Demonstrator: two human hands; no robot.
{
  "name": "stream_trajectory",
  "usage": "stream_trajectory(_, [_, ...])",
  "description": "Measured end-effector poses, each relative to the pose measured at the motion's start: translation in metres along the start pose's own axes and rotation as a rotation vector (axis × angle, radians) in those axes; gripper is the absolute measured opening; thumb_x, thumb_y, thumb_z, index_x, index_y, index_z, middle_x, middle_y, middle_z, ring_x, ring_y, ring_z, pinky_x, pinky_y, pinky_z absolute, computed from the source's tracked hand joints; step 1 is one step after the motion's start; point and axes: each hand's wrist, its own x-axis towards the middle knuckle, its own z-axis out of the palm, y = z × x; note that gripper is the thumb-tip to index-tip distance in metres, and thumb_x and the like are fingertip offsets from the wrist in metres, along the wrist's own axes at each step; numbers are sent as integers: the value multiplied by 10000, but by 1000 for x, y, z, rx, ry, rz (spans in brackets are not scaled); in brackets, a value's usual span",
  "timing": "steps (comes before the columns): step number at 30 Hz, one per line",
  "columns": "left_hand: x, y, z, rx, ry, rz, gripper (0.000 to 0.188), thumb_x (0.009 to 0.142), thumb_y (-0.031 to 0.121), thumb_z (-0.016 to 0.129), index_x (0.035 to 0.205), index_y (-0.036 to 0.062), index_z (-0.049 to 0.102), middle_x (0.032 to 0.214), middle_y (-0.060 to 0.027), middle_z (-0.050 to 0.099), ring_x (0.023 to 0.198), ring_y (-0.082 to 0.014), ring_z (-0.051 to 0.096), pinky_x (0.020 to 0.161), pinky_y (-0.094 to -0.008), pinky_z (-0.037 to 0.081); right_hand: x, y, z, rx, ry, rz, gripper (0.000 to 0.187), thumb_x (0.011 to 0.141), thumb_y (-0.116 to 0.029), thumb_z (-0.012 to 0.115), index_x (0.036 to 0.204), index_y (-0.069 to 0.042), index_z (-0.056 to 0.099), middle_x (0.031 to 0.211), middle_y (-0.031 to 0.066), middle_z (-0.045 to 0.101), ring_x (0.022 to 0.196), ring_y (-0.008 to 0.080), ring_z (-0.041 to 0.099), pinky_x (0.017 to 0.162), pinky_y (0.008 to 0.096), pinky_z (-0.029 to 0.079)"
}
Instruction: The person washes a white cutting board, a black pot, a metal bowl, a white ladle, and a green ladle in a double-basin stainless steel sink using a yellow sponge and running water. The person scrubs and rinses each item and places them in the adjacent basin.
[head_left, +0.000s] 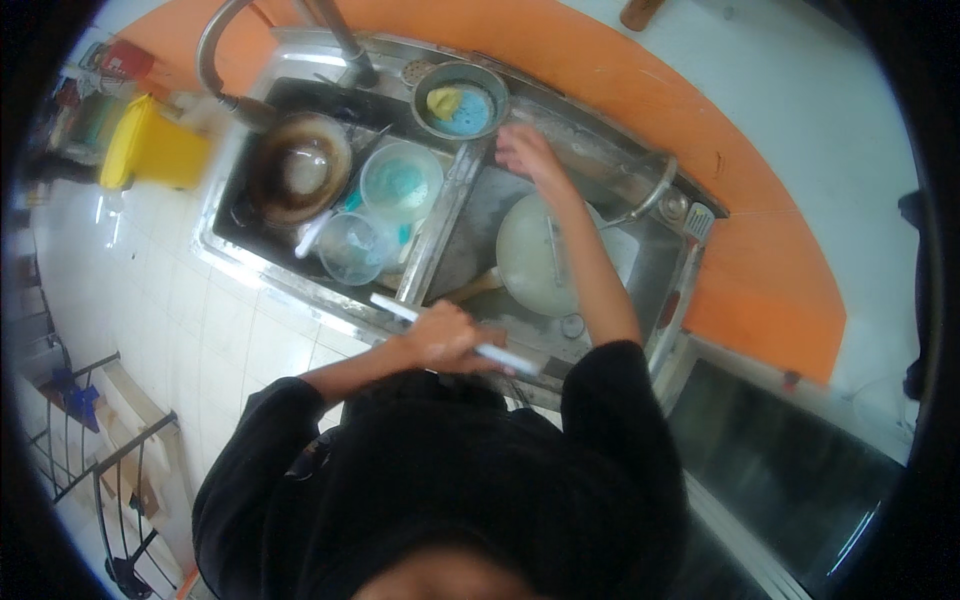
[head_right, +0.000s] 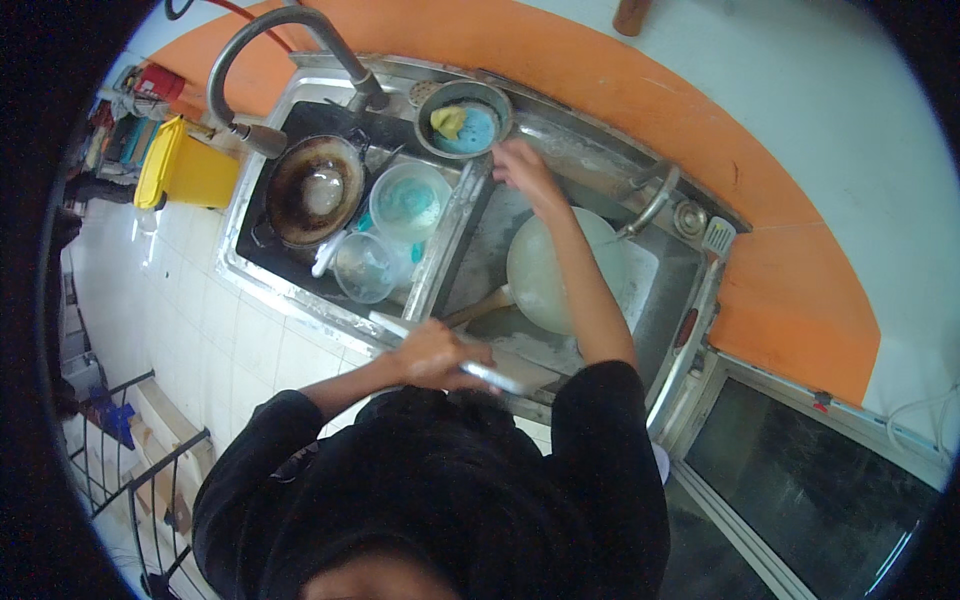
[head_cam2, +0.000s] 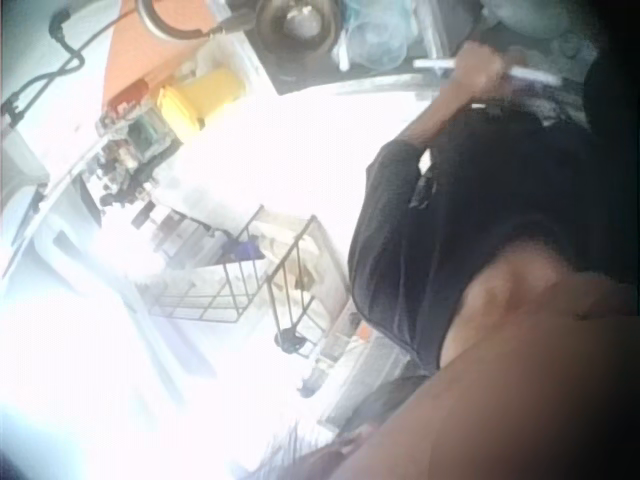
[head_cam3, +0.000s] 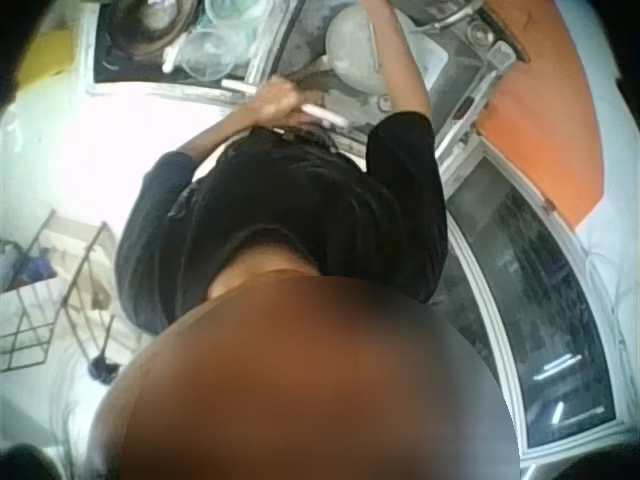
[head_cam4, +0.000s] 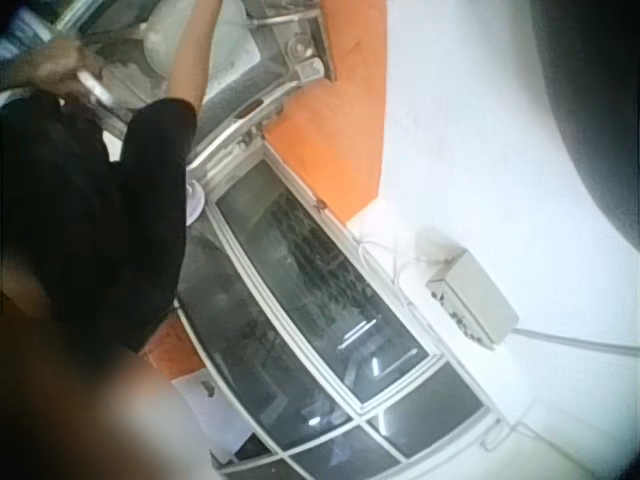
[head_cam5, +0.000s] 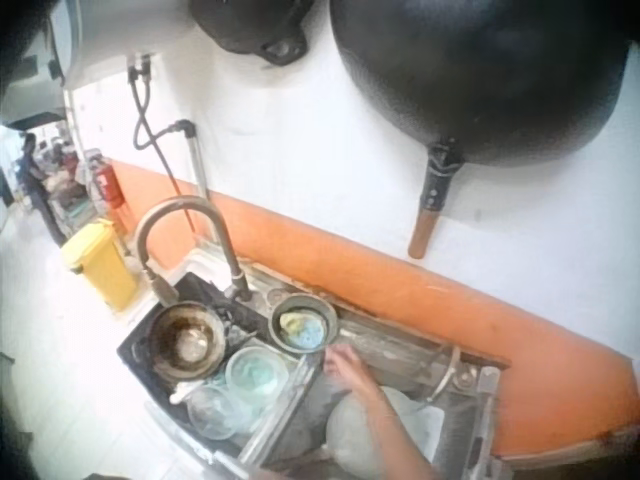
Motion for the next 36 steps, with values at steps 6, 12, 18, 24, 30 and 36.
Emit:
stream_trajectory(6, [57,-33,-32,-274,240,-48,287,781,360,674,816,75,661,602,-64,585,517,-237,552,550,-350,430,-90,57,-109,-78,-86,229,270,845,-173,542,1082,-47,561,1010,62,607,949,170,579,851,283,437])
stream_trajectory(12, [130,-79,-21,-1062,174,-539,358,817,403,635,918,60,628,642,9,545,478,-58,435,438,-209,338,-100,46,-127,-192,-59,-41,242,838,-41,470,1047,-32,592,1066,86,605,991,177,576,892,290,429])
stream_trajectory(18, [183,-106,16,-1389,103,-621,443,819,402,595,1097,60,551,808,-24,590,577,-81,490,473,-233,394,-75,53,-92,-500,271,-294,301,841,-59,495,1138,-51,547,1158,178,559,1108,302,517,960,379,379])
stream_trajectory(24, [228,-115,64,-1443,21,-655,194,884,384,456,850,210,535,581,91,371,507,-47,335,481,-224,308,-79,55,-86,-712,504,-415,293,797,-42,511,1082,-47,577,1085,180,587,1070,322,539,946,385,397])
stream_trajectory(30, [264,-142,86,-1416,-110,-453,245,916,258,421,948,89,595,734,-1,551,613,-83,502,474,-223,381,-105,32,-123,-185,-114,114,189,750,10,488,791,-19,670,766,91,653,765,171,634,715,284,511])
stream_trajectory(36, [290,-149,97,-1624,75,-511,257,888,257,511,893,17,602,763,-54,591,653,-135,568,555,-276,469,-101,23,-132,-564,11,15,177,767,-79,513,731,2,666,761,129,657,779,221,636,712,321,502])
